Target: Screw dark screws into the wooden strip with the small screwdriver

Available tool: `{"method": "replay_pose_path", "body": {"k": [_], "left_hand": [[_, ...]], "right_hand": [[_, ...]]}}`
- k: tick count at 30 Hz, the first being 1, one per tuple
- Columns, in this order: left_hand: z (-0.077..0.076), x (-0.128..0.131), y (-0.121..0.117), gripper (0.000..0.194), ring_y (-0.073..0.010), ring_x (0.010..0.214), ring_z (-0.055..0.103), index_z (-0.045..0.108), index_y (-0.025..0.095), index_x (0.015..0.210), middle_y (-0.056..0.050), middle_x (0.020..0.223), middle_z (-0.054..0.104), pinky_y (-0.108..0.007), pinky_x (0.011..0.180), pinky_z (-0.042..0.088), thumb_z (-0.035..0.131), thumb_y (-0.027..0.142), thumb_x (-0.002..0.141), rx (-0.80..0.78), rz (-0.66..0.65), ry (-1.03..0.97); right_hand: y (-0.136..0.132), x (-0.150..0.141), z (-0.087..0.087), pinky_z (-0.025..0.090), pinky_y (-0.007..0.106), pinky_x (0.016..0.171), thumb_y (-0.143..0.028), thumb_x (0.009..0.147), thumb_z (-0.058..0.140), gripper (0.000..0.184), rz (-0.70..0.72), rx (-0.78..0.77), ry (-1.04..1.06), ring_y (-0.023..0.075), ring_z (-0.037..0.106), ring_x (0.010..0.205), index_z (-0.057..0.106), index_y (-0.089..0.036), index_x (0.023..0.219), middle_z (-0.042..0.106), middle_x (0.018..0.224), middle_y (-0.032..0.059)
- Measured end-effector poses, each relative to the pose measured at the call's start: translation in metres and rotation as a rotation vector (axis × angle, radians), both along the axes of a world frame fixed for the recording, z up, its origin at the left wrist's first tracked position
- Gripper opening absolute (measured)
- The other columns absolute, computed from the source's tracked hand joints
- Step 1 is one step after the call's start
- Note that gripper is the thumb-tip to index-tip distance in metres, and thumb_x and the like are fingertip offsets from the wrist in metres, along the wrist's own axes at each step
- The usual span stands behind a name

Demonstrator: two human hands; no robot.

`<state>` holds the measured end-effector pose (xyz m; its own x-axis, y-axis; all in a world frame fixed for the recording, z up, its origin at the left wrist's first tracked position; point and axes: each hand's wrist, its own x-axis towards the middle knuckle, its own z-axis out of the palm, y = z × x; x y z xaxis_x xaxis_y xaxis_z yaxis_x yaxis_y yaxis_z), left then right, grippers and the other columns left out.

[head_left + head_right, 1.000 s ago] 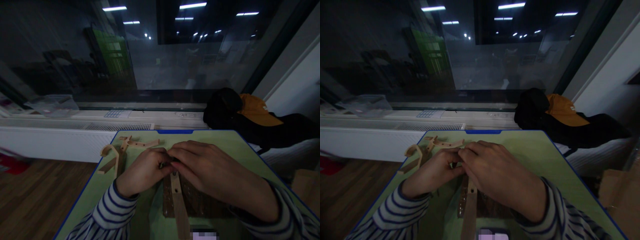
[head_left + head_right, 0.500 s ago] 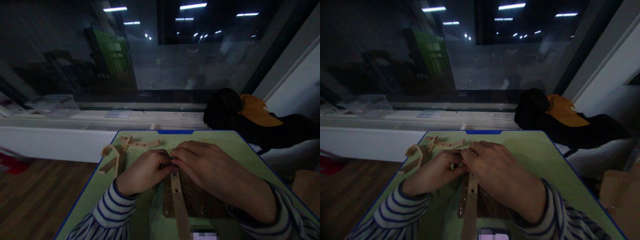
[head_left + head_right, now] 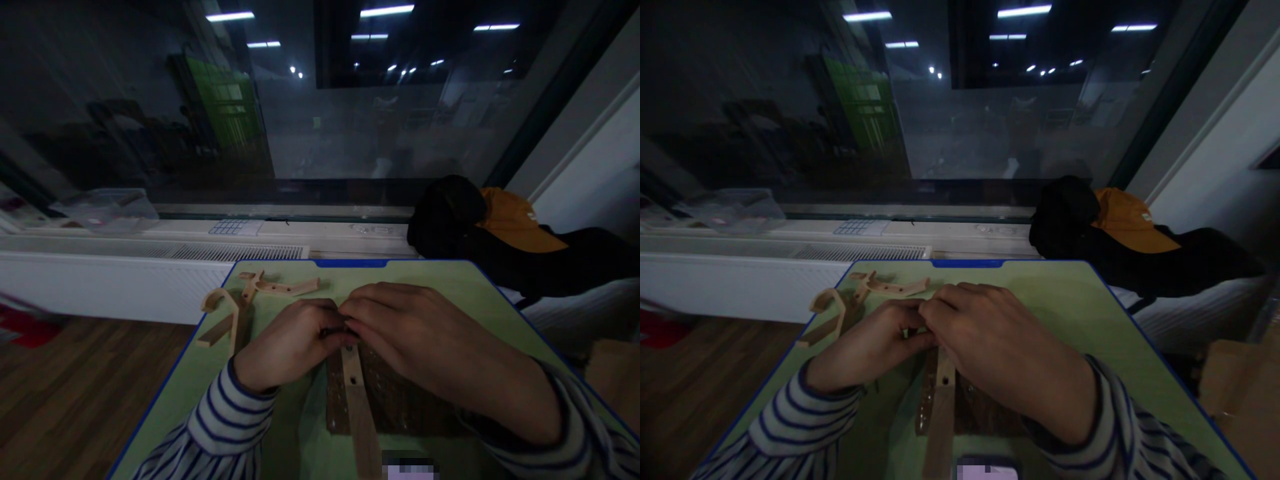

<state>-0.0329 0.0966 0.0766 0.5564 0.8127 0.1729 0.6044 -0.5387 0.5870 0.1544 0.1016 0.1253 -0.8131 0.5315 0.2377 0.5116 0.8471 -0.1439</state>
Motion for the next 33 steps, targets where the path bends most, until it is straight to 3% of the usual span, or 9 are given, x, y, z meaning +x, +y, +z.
{"method": "replay_pose_path", "body": {"k": [6, 15, 20, 33], "left_hand": [[-0.0001, -0.0003, 0.0006, 0.020, -0.0169, 0.086, 0.061, 0.068, 0.022, 0.099, -0.003, 0.092, 0.068, -0.030, 0.080, 0.047, 0.053, 0.023, 0.087, -0.055, -0.034, -0.014], [0.0010, -0.0006, 0.0011, 0.014, -0.0161, 0.075, 0.060, 0.069, 0.017, 0.083, -0.002, 0.078, 0.064, -0.029, 0.073, 0.048, 0.062, 0.029, 0.080, -0.010, 0.052, -0.022], [-0.0004, -0.0009, 0.0016, 0.014, -0.0154, 0.072, 0.060, 0.069, 0.017, 0.079, -0.002, 0.076, 0.064, -0.031, 0.077, 0.048, 0.059, 0.027, 0.082, 0.007, 0.056, -0.026], [-0.0027, -0.0020, 0.0018, 0.017, -0.0167, 0.084, 0.061, 0.070, 0.020, 0.092, -0.004, 0.087, 0.067, -0.028, 0.077, 0.046, 0.054, 0.025, 0.086, -0.068, -0.024, -0.044]], "right_hand": [[0.0006, -0.0015, -0.0020, 0.048, 0.035, 0.075, -0.016, 0.085, 0.054, 0.014, -0.003, 0.037, 0.007, 0.0184, 0.059, 0.085, 0.060, -0.017, 0.098, 0.063, 0.094, 0.0049], [0.0001, -0.0030, -0.0019, 0.048, 0.034, 0.074, -0.017, 0.086, 0.053, 0.011, -0.002, 0.023, 0.004, 0.0175, 0.060, 0.082, 0.060, -0.017, 0.094, 0.063, 0.090, 0.0043], [-0.0011, -0.0005, 0.0001, 0.048, 0.037, 0.079, -0.019, 0.085, 0.054, 0.021, 0.010, 0.047, 0.028, 0.0191, 0.060, 0.089, 0.059, -0.017, 0.105, 0.064, 0.100, 0.0064], [0.0012, 0.0004, -0.0008, 0.048, 0.036, 0.076, -0.018, 0.087, 0.051, 0.012, -0.005, 0.007, -0.025, 0.0185, 0.060, 0.084, 0.058, -0.018, 0.097, 0.063, 0.095, 0.0040]]}}
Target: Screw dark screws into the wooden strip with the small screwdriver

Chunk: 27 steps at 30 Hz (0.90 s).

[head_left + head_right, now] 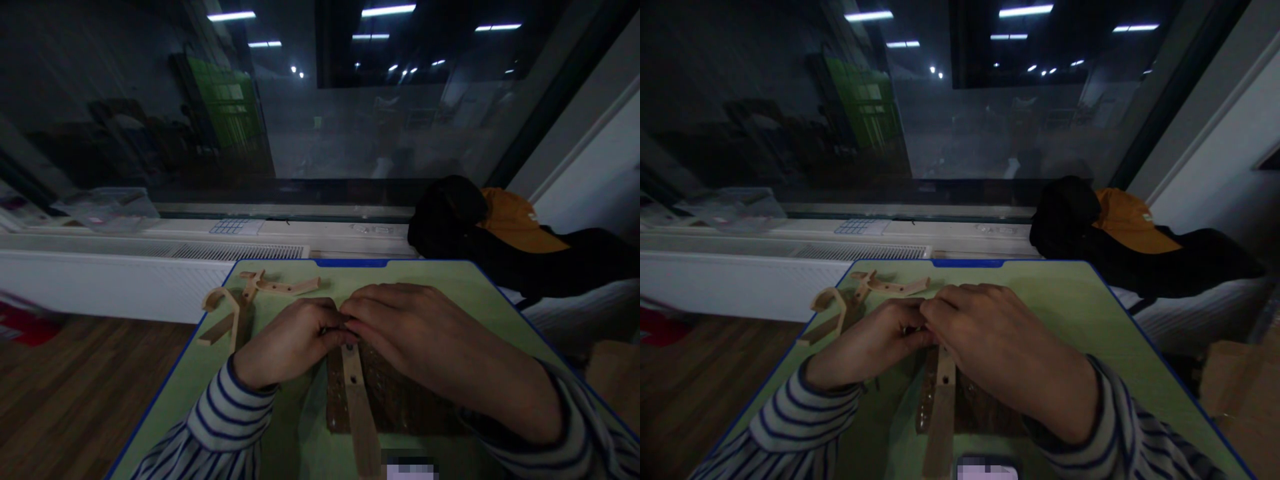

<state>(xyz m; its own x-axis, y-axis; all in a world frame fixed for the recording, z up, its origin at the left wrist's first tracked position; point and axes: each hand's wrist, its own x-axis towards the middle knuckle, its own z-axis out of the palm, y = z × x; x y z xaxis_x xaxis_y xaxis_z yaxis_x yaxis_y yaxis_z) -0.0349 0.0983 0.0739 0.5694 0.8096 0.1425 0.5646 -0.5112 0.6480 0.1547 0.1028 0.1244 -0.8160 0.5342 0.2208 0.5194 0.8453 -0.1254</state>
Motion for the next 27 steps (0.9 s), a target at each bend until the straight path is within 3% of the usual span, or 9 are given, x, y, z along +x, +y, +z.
{"method": "replay_pose_path", "body": {"k": [9, 15, 27], "left_hand": [[0.0023, 0.0011, -0.0010, 0.013, -0.0161, 0.077, 0.059, 0.069, 0.018, 0.085, -0.002, 0.078, 0.063, -0.029, 0.076, 0.046, 0.061, 0.028, 0.080, 0.040, 0.064, 0.003], [0.0001, 0.0004, 0.0001, 0.012, -0.0145, 0.075, 0.058, 0.069, 0.018, 0.081, -0.001, 0.079, 0.063, -0.029, 0.078, 0.046, 0.059, 0.025, 0.082, 0.035, 0.052, -0.017], [-0.0009, 0.0005, -0.0002, 0.015, -0.0147, 0.083, 0.059, 0.070, 0.022, 0.090, -0.001, 0.087, 0.064, -0.028, 0.082, 0.044, 0.056, 0.022, 0.085, 0.007, 0.004, -0.002]], "right_hand": [[-0.0006, -0.0035, -0.0002, 0.050, 0.037, 0.074, -0.019, 0.086, 0.053, 0.014, -0.012, 0.020, 0.007, 0.0188, 0.060, 0.084, 0.059, -0.018, 0.098, 0.064, 0.095, 0.0038], [-0.0019, 0.0002, -0.0010, 0.048, 0.037, 0.083, -0.018, 0.085, 0.053, 0.028, 0.058, 0.044, 0.052, 0.0193, 0.059, 0.096, 0.055, -0.017, 0.113, 0.062, 0.112, 0.0062], [-0.0005, 0.0016, -0.0023, 0.050, 0.037, 0.077, -0.017, 0.084, 0.055, 0.017, 0.023, 0.042, 0.015, 0.0192, 0.060, 0.087, 0.058, -0.018, 0.101, 0.064, 0.102, 0.0042]]}}
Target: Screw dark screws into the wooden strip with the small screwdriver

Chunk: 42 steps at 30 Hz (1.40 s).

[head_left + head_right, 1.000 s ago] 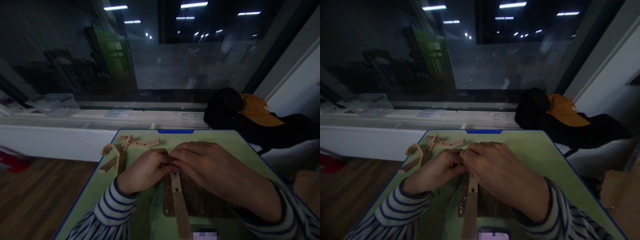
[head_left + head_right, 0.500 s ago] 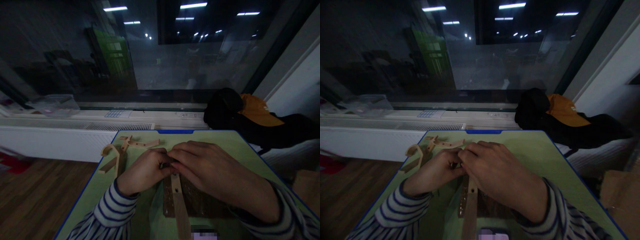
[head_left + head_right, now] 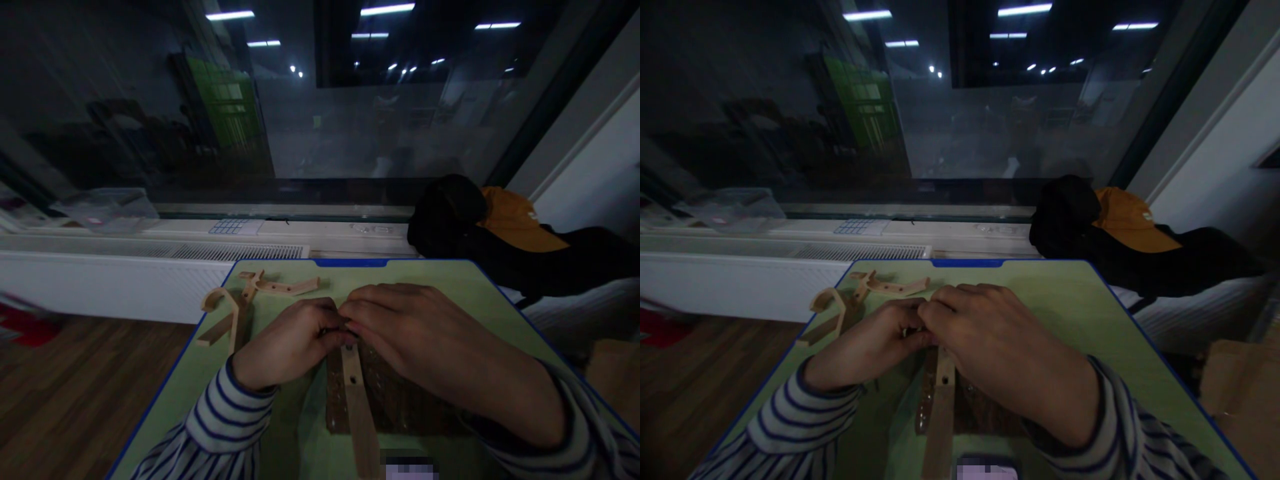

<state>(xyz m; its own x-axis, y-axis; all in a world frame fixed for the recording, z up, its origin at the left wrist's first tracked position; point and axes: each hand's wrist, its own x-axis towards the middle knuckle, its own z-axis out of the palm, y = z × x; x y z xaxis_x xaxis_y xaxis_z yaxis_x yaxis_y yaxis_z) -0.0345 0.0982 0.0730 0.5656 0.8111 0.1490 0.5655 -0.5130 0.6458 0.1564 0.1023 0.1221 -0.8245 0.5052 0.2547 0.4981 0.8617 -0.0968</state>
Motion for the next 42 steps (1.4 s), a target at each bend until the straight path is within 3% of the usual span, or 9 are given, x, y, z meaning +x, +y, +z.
{"method": "replay_pose_path", "body": {"k": [7, 13, 25, 33, 42], "left_hand": [[0.0023, 0.0002, 0.0001, 0.015, -0.0164, 0.077, 0.059, 0.069, 0.018, 0.080, -0.002, 0.076, 0.060, -0.030, 0.078, 0.046, 0.062, 0.031, 0.080, 0.040, 0.068, 0.012], [0.0004, -0.0003, 0.0002, 0.015, -0.0158, 0.074, 0.058, 0.069, 0.017, 0.077, -0.002, 0.077, 0.062, -0.030, 0.075, 0.046, 0.060, 0.029, 0.081, 0.060, 0.079, 0.021], [-0.0005, -0.0010, 0.0002, 0.016, -0.0135, 0.080, 0.058, 0.070, 0.024, 0.092, 0.000, 0.083, 0.062, -0.029, 0.084, 0.044, 0.057, 0.021, 0.084, 0.005, -0.020, -0.006], [0.0058, -0.0003, -0.0010, 0.012, -0.0149, 0.072, 0.057, 0.069, 0.018, 0.082, -0.001, 0.077, 0.061, -0.030, 0.080, 0.046, 0.063, 0.028, 0.079, 0.026, 0.063, 0.026], [0.0030, -0.0003, 0.0009, 0.012, -0.0156, 0.075, 0.058, 0.068, 0.018, 0.079, -0.002, 0.078, 0.062, -0.032, 0.082, 0.046, 0.061, 0.028, 0.081, 0.058, 0.062, 0.016]], "right_hand": [[0.0000, -0.0015, 0.0008, 0.050, 0.036, 0.075, -0.017, 0.085, 0.053, 0.013, 0.004, 0.001, -0.002, 0.0187, 0.059, 0.084, 0.057, -0.018, 0.098, 0.063, 0.097, 0.0025], [-0.0015, -0.0016, 0.0031, 0.048, 0.037, 0.082, -0.020, 0.086, 0.054, 0.026, 0.020, 0.029, 0.033, 0.0196, 0.058, 0.093, 0.055, -0.017, 0.111, 0.062, 0.110, 0.0052], [0.0010, 0.0001, 0.0018, 0.049, 0.034, 0.081, -0.016, 0.086, 0.052, 0.014, 0.038, -0.045, 0.007, 0.0165, 0.059, 0.088, 0.059, -0.017, 0.099, 0.063, 0.102, 0.0030], [-0.0022, -0.0008, 0.0028, 0.049, 0.034, 0.079, -0.016, 0.087, 0.052, 0.015, 0.031, -0.044, 0.018, 0.0170, 0.059, 0.088, 0.059, -0.017, 0.099, 0.063, 0.100, 0.0037], [-0.0014, 0.0002, 0.0057, 0.048, 0.036, 0.082, -0.015, 0.085, 0.052, 0.023, 0.035, -0.033, 0.036, 0.0181, 0.060, 0.092, 0.058, -0.017, 0.108, 0.063, 0.107, 0.0056]]}}
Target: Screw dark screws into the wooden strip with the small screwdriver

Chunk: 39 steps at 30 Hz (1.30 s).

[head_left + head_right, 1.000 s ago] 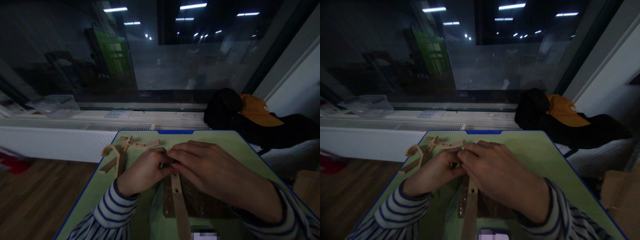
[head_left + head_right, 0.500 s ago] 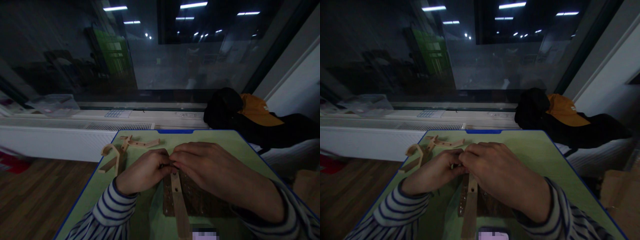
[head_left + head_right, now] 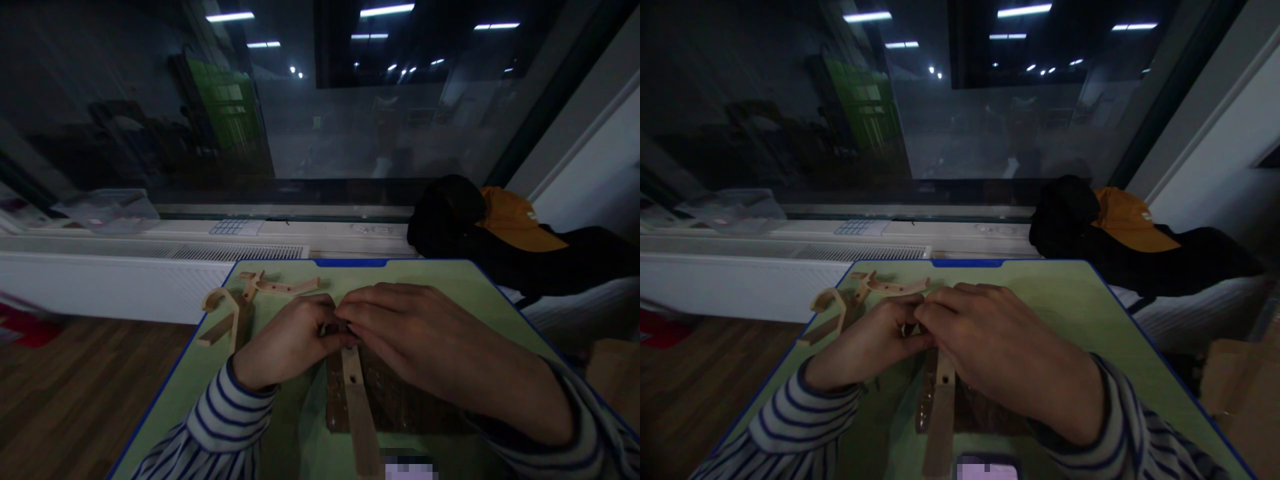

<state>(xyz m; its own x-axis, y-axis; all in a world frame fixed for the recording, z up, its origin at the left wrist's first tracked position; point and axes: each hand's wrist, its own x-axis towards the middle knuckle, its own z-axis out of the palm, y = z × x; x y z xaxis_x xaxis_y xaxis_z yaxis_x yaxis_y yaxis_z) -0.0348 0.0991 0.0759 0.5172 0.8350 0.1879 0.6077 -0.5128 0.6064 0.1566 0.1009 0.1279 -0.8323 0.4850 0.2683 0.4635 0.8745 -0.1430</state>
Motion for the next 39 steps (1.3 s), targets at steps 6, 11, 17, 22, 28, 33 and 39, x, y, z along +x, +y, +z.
{"method": "replay_pose_path", "body": {"k": [6, 11, 17, 22, 28, 33, 39], "left_hand": [[-0.0013, 0.0002, 0.0000, 0.017, -0.0150, 0.076, 0.058, 0.070, 0.018, 0.087, -0.003, 0.079, 0.062, -0.031, 0.080, 0.047, 0.056, 0.027, 0.084, -0.011, -0.053, 0.011], [-0.0003, -0.0003, -0.0013, 0.017, -0.0152, 0.079, 0.058, 0.070, 0.020, 0.090, -0.003, 0.082, 0.062, -0.030, 0.080, 0.047, 0.054, 0.025, 0.086, -0.045, -0.069, 0.012], [0.0028, -0.0005, -0.0017, 0.015, -0.0163, 0.074, 0.059, 0.071, 0.018, 0.082, -0.003, 0.078, 0.063, -0.032, 0.081, 0.047, 0.061, 0.029, 0.080, -0.023, -0.009, 0.032], [0.0014, 0.0002, -0.0017, 0.010, -0.0149, 0.073, 0.058, 0.071, 0.019, 0.082, -0.002, 0.078, 0.062, -0.031, 0.084, 0.046, 0.062, 0.023, 0.079, -0.009, -0.009, 0.001], [0.0001, -0.0015, -0.0001, 0.017, -0.0151, 0.077, 0.059, 0.071, 0.020, 0.089, -0.002, 0.080, 0.062, -0.031, 0.082, 0.047, 0.058, 0.030, 0.083, -0.027, -0.043, 0.005], [-0.0013, -0.0013, -0.0001, 0.018, -0.0152, 0.078, 0.059, 0.071, 0.019, 0.089, -0.003, 0.079, 0.062, -0.030, 0.080, 0.047, 0.056, 0.029, 0.085, -0.038, -0.060, 0.024], [-0.0015, -0.0009, -0.0008, 0.017, -0.0149, 0.079, 0.059, 0.070, 0.019, 0.091, -0.003, 0.083, 0.064, -0.030, 0.081, 0.047, 0.055, 0.024, 0.085, -0.051, -0.077, 0.006]], "right_hand": [[0.0015, -0.0012, -0.0005, 0.049, 0.034, 0.078, -0.016, 0.087, 0.050, 0.014, -0.007, -0.023, -0.034, 0.0171, 0.060, 0.087, 0.060, -0.016, 0.098, 0.064, 0.098, 0.0040], [0.0006, -0.0007, -0.0027, 0.049, 0.033, 0.077, -0.018, 0.088, 0.050, 0.014, -0.015, -0.008, -0.022, 0.0164, 0.060, 0.085, 0.060, -0.017, 0.098, 0.064, 0.097, 0.0042], [-0.0006, -0.0012, -0.0023, 0.049, 0.035, 0.079, -0.016, 0.085, 0.054, 0.014, -0.007, 0.008, -0.039, 0.0172, 0.060, 0.088, 0.060, -0.017, 0.098, 0.064, 0.098, 0.0043], [-0.0013, -0.0023, -0.0011, 0.050, 0.036, 0.079, -0.019, 0.085, 0.054, 0.020, -0.025, 0.039, -0.004, 0.0186, 0.061, 0.088, 0.060, -0.017, 0.104, 0.065, 0.099, 0.0061], [-0.0001, -0.0005, 0.0013, 0.049, 0.036, 0.081, -0.014, 0.084, 0.053, 0.022, -0.002, 0.006, -0.036, 0.0186, 0.060, 0.092, 0.059, -0.017, 0.106, 0.064, 0.106, 0.0053], [0.0008, 0.0000, 0.0000, 0.049, 0.035, 0.080, -0.013, 0.084, 0.053, 0.020, -0.001, 0.000, -0.042, 0.0178, 0.060, 0.090, 0.059, -0.017, 0.102, 0.064, 0.104, 0.0048], [0.0010, -0.0012, -0.0015, 0.049, 0.035, 0.077, -0.014, 0.086, 0.052, 0.014, -0.017, 0.016, -0.032, 0.0172, 0.061, 0.085, 0.060, -0.017, 0.096, 0.065, 0.096, 0.0046]]}}
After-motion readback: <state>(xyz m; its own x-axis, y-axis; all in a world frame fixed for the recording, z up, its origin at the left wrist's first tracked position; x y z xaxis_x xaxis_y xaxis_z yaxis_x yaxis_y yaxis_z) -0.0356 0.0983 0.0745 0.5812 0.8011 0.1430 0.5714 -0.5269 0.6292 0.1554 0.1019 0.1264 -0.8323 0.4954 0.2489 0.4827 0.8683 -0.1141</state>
